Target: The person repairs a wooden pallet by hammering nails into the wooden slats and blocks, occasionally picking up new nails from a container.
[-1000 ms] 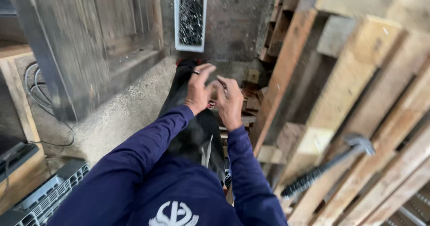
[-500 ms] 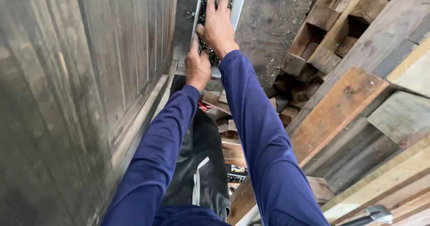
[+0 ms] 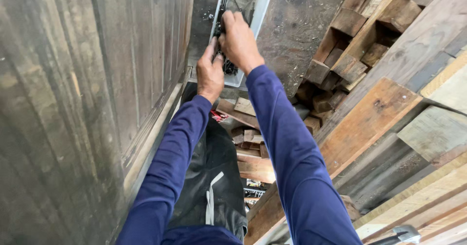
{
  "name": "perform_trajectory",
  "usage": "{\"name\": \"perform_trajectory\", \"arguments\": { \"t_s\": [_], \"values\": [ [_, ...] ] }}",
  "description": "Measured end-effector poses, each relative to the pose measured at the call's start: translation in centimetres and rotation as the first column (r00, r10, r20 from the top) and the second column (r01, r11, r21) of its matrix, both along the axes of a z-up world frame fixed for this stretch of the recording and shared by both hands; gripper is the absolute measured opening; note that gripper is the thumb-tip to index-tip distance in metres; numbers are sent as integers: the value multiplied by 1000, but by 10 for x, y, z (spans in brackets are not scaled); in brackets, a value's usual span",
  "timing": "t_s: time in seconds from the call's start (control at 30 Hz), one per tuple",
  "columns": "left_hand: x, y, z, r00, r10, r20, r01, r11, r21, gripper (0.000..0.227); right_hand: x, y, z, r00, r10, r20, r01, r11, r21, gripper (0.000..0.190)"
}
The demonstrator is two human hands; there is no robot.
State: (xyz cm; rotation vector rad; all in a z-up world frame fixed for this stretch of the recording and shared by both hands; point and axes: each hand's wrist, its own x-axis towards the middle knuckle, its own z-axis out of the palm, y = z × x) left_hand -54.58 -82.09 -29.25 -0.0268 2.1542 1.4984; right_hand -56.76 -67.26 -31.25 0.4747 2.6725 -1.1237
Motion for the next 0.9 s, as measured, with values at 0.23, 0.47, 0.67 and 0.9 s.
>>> {"name": "perform_trajectory", "arguments": {
  "t_s": [0.23, 0.47, 0.67, 0.9],
  "values": [
    [-1, 15, 13, 985, 134, -105, -133, 991, 15, 33, 7, -3, 8, 981, -118, -156, 118, 993, -10, 23],
    [-32, 25, 32, 938, -21, -347, -26, 991, -129, 24, 26, -10, 42, 903, -381, -199, 344, 918, -196, 21],
    [-71, 53, 18, 875, -168, -455, 200, 979, 24, 38, 29, 2, 52, 905, -414, 96, 421, 843, -335, 13],
    [-69, 74, -34, 970, -108, 217, 37, 951, 308, 73, 29, 13, 56, 964, -266, -14, 239, 888, -393, 32]
  ]
}}
